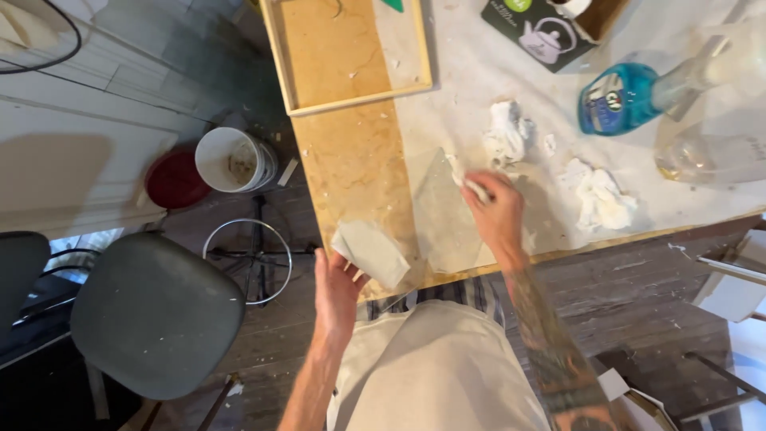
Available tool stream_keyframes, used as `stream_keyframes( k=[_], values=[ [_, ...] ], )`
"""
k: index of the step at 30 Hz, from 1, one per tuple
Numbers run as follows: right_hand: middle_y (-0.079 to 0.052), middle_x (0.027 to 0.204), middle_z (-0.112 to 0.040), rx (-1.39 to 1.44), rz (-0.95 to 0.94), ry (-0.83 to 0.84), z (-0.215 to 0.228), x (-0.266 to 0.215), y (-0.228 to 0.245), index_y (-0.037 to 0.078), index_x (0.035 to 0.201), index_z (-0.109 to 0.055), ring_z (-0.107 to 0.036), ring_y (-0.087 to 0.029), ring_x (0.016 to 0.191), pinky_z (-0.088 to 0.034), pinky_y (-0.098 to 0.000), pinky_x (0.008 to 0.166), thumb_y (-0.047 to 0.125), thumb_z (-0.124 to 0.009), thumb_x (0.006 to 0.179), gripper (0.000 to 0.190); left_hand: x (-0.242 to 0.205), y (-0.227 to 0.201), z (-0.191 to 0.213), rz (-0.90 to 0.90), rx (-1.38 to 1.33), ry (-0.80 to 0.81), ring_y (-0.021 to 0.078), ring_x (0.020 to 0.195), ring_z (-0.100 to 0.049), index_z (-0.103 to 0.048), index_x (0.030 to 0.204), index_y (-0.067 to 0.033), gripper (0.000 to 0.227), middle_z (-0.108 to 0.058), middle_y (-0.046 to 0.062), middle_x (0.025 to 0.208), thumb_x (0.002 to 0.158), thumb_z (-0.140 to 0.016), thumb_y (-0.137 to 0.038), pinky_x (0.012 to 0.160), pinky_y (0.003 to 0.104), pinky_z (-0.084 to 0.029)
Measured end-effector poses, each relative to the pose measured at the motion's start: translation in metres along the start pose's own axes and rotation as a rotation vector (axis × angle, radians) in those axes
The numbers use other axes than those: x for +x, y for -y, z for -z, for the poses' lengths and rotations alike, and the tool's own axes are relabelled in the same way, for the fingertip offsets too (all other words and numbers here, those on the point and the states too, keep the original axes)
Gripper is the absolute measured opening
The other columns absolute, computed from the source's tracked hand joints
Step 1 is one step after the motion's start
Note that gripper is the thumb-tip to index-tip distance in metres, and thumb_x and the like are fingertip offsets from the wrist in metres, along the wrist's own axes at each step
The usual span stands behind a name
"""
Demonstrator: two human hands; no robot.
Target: Cleaning glass panes for wooden frames using glass cleaner and paper towels on a workshop bench.
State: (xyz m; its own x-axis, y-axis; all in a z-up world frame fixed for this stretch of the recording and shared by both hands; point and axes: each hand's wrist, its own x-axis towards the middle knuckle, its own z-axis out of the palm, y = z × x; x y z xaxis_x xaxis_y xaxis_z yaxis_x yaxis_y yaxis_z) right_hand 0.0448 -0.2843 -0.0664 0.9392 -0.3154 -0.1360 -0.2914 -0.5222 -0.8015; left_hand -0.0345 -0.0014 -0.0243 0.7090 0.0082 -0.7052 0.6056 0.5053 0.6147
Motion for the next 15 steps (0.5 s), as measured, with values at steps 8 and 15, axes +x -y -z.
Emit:
stream_keyframes(
  k=[8,15],
  values=[
    [-0.010,0.106,-0.068,-0.077,0.238,-0.024,-0.050,0.041,0.011,0.011,0.109,-0.079,-0.070,-0.033,0.101,-0.054,-0.0423,0.092,0.010,-0.075,0.095,0.015,-0.010,-0.007,-0.013,-0.027,0.048,-0.002,0.0238,0.124,-0.061,-0.049,0.151,-0.0112,0.088,-0.056,0.005,0.146,0.098,-0.015,-0.072,0.099,0.043,-0.048],
    [-0.010,0.104,-0.071,0.239,0.278,0.071,-0.094,-0.061,0.150,0.012,0.103,-0.078,-0.072,-0.033,0.100,-0.055,-0.0403,0.090,0.004,-0.072,0.092,0.015,-0.021,-0.023,-0.030,-0.002,-0.091,0.005,0.0267,0.126,-0.059,-0.052,0.149,-0.0078,0.102,-0.059,0.008,0.145,0.091,-0.009,-0.079,0.106,0.047,-0.045]
  ],
)
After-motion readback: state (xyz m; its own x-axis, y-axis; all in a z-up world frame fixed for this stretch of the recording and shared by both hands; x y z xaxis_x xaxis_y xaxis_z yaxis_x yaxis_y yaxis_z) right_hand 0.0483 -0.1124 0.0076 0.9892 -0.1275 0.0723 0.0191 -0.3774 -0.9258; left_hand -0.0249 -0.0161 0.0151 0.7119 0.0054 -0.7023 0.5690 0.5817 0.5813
